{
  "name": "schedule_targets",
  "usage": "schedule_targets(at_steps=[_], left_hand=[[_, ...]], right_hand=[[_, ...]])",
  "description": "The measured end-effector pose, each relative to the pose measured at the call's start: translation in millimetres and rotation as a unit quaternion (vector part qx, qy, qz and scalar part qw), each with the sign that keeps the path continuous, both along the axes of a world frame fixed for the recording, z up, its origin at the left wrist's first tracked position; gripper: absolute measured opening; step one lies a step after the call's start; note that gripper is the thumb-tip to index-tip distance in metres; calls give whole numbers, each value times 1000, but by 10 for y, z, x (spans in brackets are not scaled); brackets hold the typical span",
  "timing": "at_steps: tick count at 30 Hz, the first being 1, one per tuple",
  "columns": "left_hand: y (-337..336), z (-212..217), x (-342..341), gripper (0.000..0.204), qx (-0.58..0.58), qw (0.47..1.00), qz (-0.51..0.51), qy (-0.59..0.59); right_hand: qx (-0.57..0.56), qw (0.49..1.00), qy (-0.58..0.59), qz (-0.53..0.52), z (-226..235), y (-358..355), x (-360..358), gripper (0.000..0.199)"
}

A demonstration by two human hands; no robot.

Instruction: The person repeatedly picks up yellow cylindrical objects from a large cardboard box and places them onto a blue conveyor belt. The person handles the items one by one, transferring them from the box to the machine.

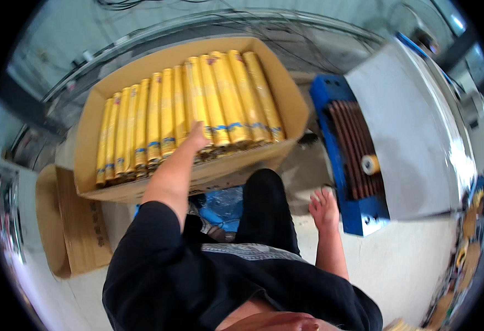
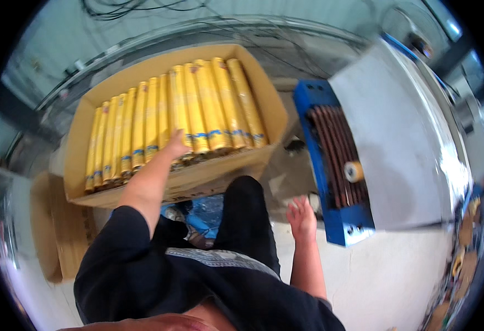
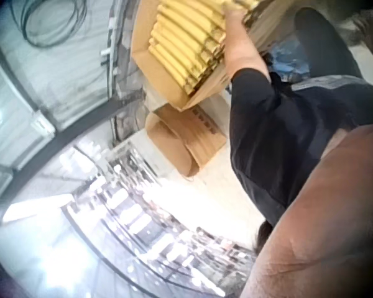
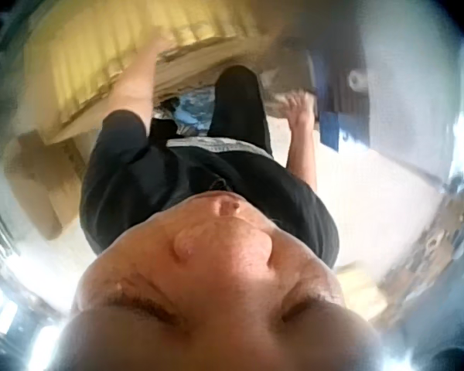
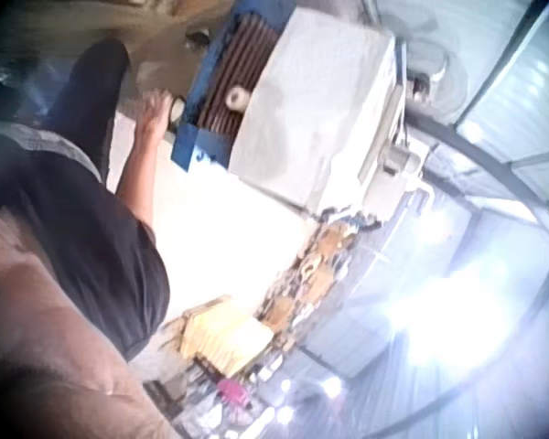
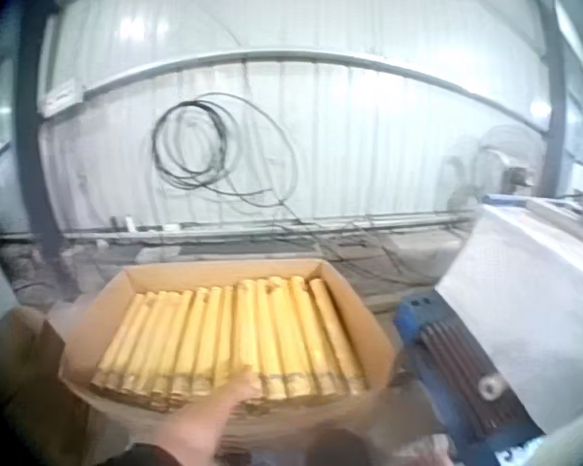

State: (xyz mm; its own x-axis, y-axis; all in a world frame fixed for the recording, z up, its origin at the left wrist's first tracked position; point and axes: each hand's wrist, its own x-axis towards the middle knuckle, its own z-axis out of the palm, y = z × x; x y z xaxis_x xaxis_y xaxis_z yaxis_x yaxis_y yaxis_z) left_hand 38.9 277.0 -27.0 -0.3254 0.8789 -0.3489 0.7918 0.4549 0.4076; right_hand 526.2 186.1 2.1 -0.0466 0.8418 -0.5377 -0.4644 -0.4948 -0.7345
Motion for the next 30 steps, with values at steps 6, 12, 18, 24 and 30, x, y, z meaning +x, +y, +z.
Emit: schedule_targets(at_steps=[6, 12, 18, 24, 30], left_hand=[[-194, -158, -336, 72, 1, 980, 0, -198], [-545, 273, -181, 66, 127, 970, 141, -150], [-599, 484, -65, 58, 225, 946, 79, -221], [-612, 1318, 1237, 54, 127, 937, -54, -320], [-1095, 1131, 2088, 76, 1, 914, -217, -344]], right_hand=[[36, 939, 278, -197, 424, 563, 50, 89], [47, 878, 376, -292, 369, 831, 49, 89], [113, 858, 445, -230, 162, 1206, 63, 55], [70, 921, 379, -56, 160, 620, -748, 33], [164, 930, 186, 270, 9, -853, -1574, 49]])
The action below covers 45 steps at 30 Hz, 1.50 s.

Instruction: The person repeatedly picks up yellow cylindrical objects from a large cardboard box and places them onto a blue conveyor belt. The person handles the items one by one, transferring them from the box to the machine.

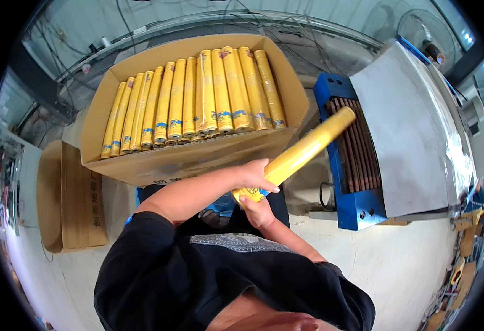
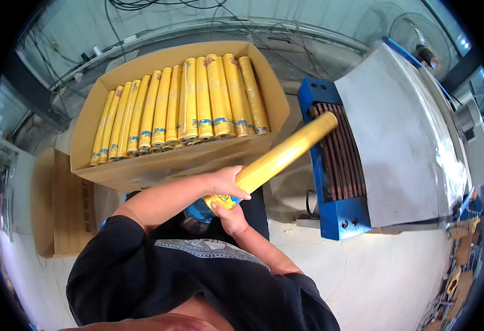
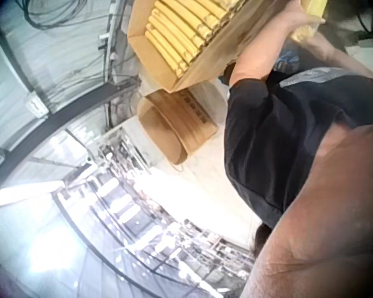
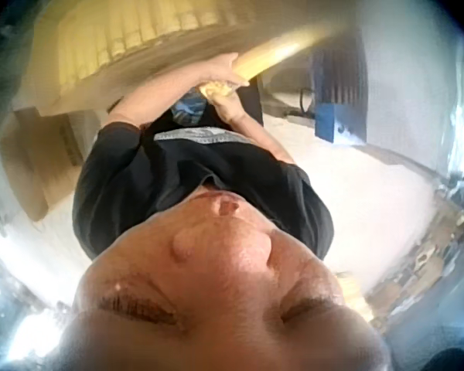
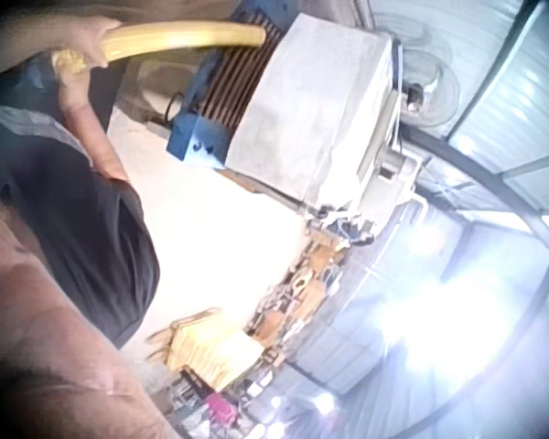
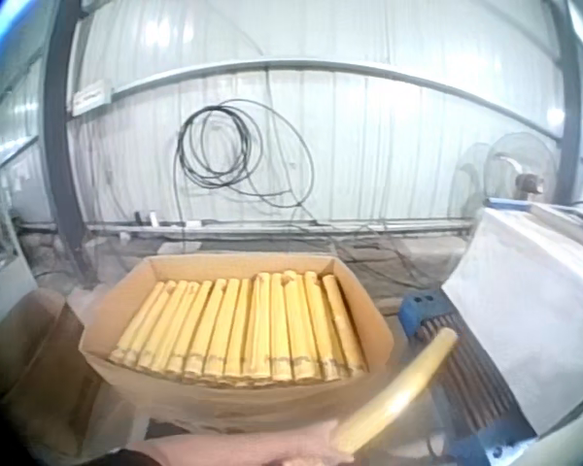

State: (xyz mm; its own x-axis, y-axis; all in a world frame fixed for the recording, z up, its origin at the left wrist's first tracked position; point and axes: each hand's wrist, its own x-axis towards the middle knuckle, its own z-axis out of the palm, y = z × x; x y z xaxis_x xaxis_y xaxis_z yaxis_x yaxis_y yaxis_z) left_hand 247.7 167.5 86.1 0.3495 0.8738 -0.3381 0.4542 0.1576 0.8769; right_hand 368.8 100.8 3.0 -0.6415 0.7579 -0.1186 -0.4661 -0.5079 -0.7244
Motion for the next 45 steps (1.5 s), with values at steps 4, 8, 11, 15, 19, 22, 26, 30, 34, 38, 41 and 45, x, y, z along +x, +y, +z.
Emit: schedule_targets(at_steps=[4, 8, 11, 15, 19, 22, 26, 30, 34, 38, 41, 45], left_hand=[[-375, -258, -217, 73, 26, 968, 206, -144], [-363, -70, -541, 59, 38, 915, 350, -199], [-127, 264, -1071, 55, 12, 880, 415, -230], [213, 556, -1719, 52, -7, 858, 493, -143], [637, 30, -2409, 45, 62, 861, 491, -114], [971, -318, -2659, 46, -9, 856, 504, -113], [1249, -1107, -2811, 81, -147, 848, 331, 388], [1239, -1107, -2645, 86, -121, 874, 345, 320], [1118, -1129, -2706, 83, -107, 881, 304, 347], [1015, -1160, -2617, 84, -128, 862, 252, 420], [840, -792, -2334, 84, -138, 879, 199, 412], [491, -838, -2546, 79, -68, 901, 120, 411]], right_hand=[[30, 985, -63, 158, 170, 82, 62, 54], [60, 967, -54, 240, 238, 362, 13, 64], [87, 959, -135, 233, 128, 431, 141, 63], [81, 969, -146, 180, -168, 385, 407, 55], [45, 983, -151, 91, -368, 239, 555, 39], [10, 988, -144, 50, -310, 246, 562, 34], [8, 987, -153, 54, -257, 271, 557, 33], [4, 988, -152, 39, -277, 349, 492, 31], [14, 985, -163, 47, -293, 370, 435, 28], [-4, 983, -175, 48, -320, 371, 407, 26], [-16, 985, -168, 39, -317, 351, 436, 26], [-5, 986, -164, 34, -277, 284, 442, 27]])
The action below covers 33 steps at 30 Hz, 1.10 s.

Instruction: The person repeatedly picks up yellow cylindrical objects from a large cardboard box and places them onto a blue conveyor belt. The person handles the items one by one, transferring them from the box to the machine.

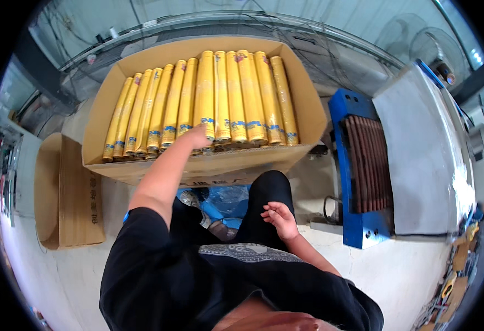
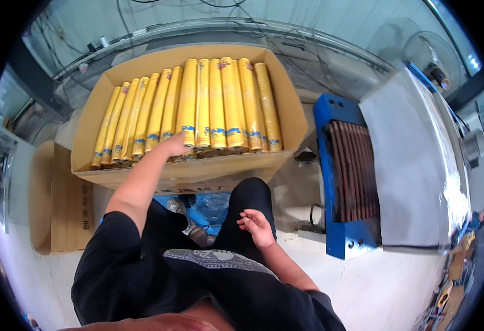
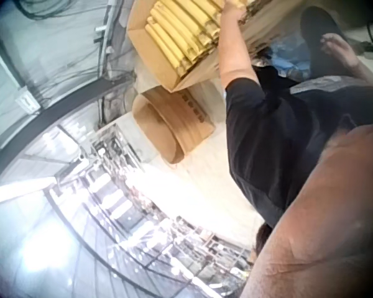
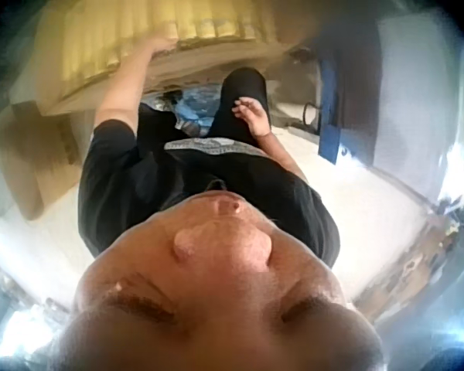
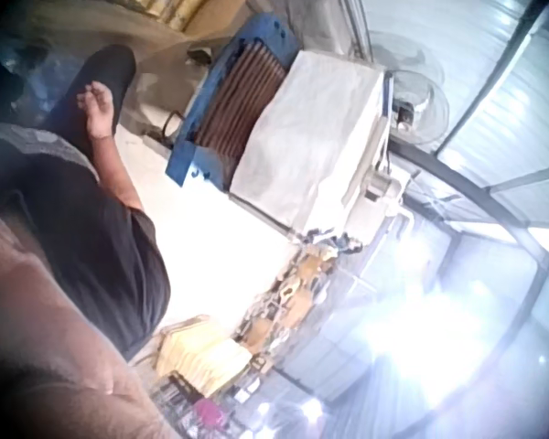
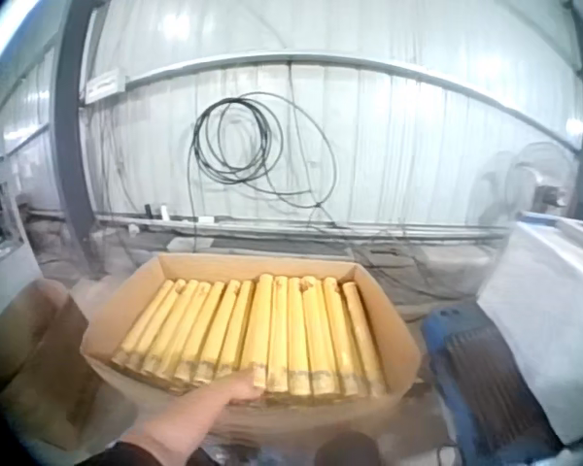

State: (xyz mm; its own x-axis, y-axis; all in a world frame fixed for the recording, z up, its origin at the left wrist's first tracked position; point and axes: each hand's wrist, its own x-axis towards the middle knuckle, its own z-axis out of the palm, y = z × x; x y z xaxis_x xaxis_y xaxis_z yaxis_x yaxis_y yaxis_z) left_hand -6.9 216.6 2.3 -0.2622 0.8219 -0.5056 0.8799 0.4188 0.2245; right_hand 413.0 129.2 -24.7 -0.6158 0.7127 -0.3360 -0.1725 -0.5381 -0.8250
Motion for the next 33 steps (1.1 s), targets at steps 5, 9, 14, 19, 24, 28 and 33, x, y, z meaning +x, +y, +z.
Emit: schedule_targets(at_steps=[5, 9, 14, 19, 24, 28, 33], left_hand=[[-578, -2, -148, 54, -29, 999, 34, -17], [-748, -281, -138, 54, 1, 1000, 19, -12], [-847, -312, -61, 63, -3, 996, 70, -49], [-944, -210, -41, 67, 9, 989, 97, -111], [-937, -112, -13, 66, 22, 985, 123, -117], [-974, -62, 22, 64, 44, 983, 131, -118], [-1001, -87, -2, 61, 41, 981, 140, -130]], right_hand=[[-34, 999, -31, -23, -164, 16, 0, 27], [-74, 995, -59, -43, -336, 155, -54, 27], [-113, 988, -91, -46, -179, 238, -111, 23], [-108, 990, -82, -51, -181, 177, -107, 23], [-107, 989, -69, -75, -194, 135, -41, 25], [-105, 989, -70, -82, -228, 143, 10, 26], [-82, 984, -129, -91, -156, 149, 35, 26]])
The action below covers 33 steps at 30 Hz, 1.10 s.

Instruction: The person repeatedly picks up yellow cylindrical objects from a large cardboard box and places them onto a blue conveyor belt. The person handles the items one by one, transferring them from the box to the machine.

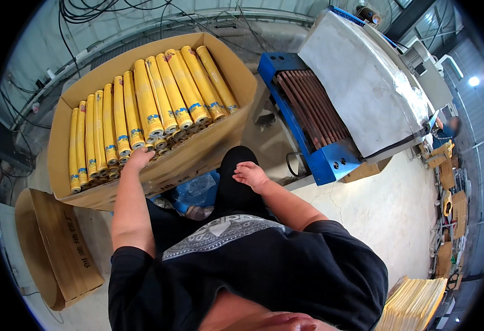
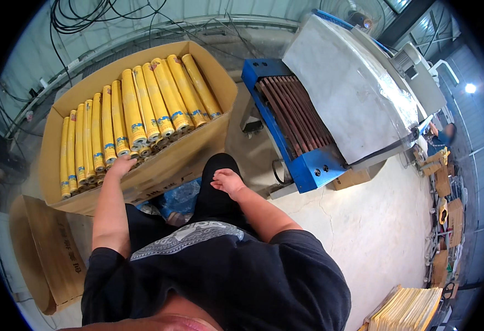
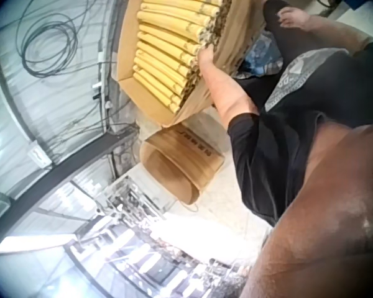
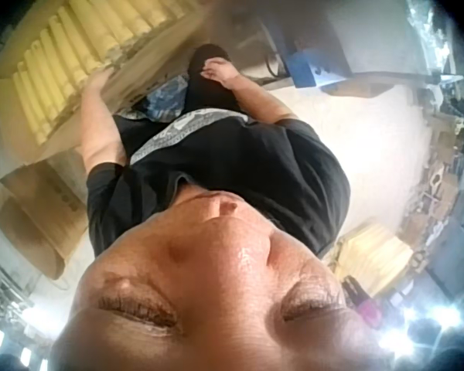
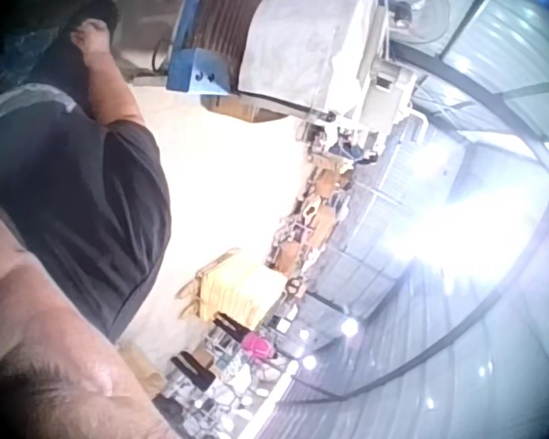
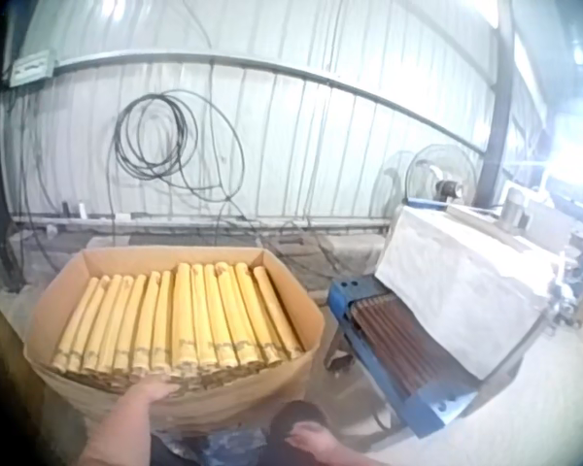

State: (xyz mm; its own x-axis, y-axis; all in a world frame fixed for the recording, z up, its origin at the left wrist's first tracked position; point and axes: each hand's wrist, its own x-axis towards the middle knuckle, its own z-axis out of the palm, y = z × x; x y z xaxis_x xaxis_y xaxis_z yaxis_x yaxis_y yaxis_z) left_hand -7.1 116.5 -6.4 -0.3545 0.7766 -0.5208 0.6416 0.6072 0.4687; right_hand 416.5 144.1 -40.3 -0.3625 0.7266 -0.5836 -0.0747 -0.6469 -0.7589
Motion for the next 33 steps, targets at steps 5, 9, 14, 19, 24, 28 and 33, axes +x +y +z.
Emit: schedule_targets(at_steps=[5, 9, 14, 19, 24, 28, 33], left_hand=[[39, 138, 127, 59, -17, 1000, -14, -13], [10, -316, -95, 40, 102, 994, 6, 31], [79, -214, -85, 44, 44, 999, 13, 6], [102, 75, -10, 62, -21, 999, -13, -28], [48, -38, -72, 62, 24, 997, 32, -70], [87, -114, -129, 62, 28, 998, 27, -49], [115, -31, -101, 63, 14, 996, 38, -80]], right_hand=[[100, 985, -140, 10, 272, 8, 104, 28], [406, 854, -326, 9, 352, 178, 243, 31], [555, 665, -499, -26, 406, 272, 303, 38], [467, 687, -554, 58, -19, 287, 301, 40], [422, 695, -577, 75, -31, 351, 155, 40], [404, 704, -579, 79, -137, 383, 161, 39], [387, 711, -582, 81, -75, 378, 217, 39]])
